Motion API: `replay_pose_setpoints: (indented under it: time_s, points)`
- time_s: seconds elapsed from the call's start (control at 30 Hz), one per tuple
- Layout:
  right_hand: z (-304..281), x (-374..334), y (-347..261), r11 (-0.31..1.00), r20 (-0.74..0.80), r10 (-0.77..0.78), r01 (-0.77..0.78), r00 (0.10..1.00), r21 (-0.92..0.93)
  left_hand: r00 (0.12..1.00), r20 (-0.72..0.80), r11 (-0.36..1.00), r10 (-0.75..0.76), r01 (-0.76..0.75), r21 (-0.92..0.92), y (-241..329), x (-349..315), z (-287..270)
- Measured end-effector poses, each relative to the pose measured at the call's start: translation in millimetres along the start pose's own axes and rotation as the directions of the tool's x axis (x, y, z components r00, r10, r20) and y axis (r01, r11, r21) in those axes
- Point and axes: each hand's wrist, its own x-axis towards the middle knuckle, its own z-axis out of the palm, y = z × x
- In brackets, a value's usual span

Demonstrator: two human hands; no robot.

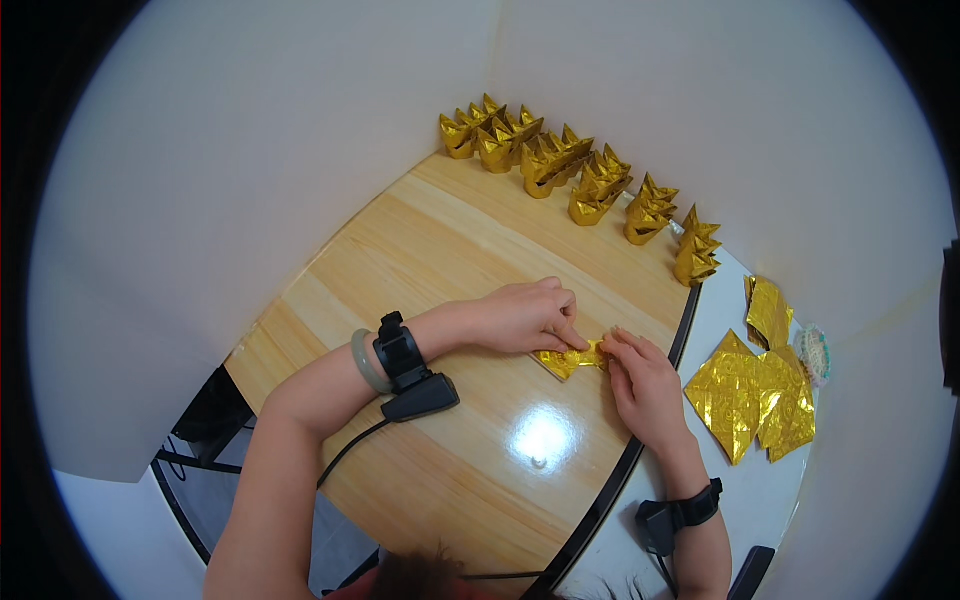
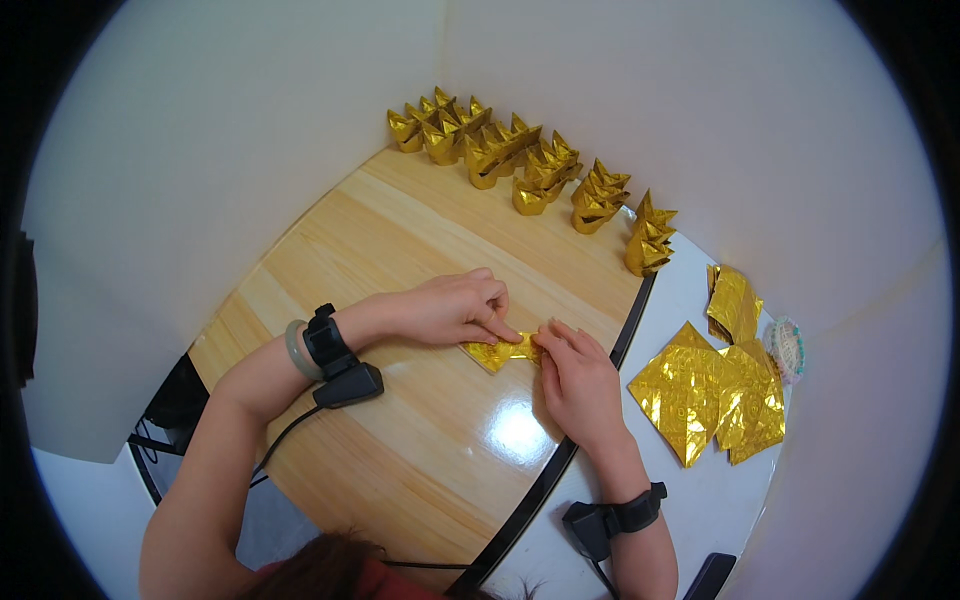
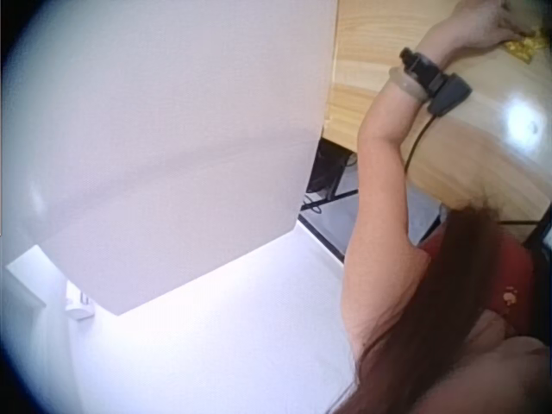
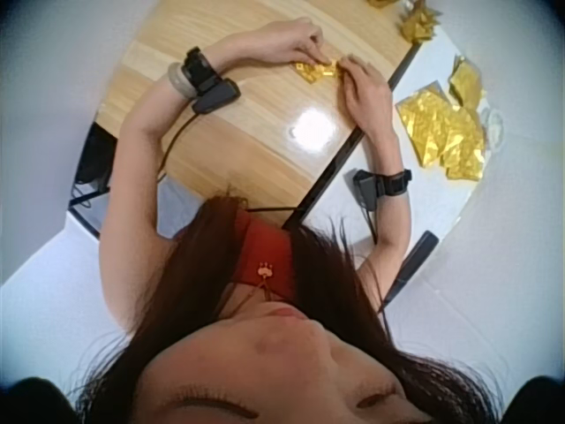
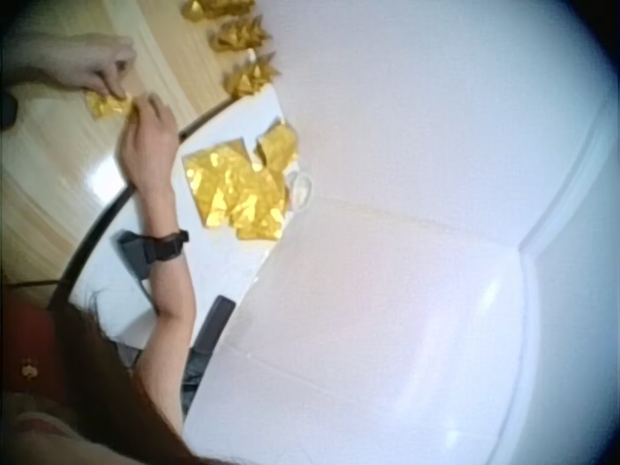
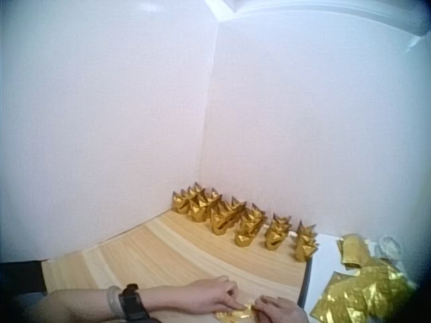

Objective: Fold gold paper into decorative ingot shapes.

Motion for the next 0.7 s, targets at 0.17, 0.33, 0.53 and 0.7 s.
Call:
replay_pose_setpoints:
  time_s: [0.17,0.33,0.53,0.7]
  points:
    - [0,-7,3,0.609,0.341,0.403,-0.527,0.849,0.593,1.0,-0.03,0.999,-0.001,0.002,0.038,5,0,2]
    - [2,-5,4,0.326,0.348,0.368,-0.471,0.862,0.82,0.982,-0.188,1.0,0.018,-0.019,-0.002,7,2,11]
    - [-3,3,-13,0.168,0.366,0.382,-0.453,0.849,0.875,0.972,-0.114,0.92,-0.204,0.15,-0.362,21,8,9]
    - [8,-3,-8,0.552,0.204,0.307,-0.348,0.93,0.758,0.94,-0.212,0.645,-0.266,0.01,-0.764,26,12,15]
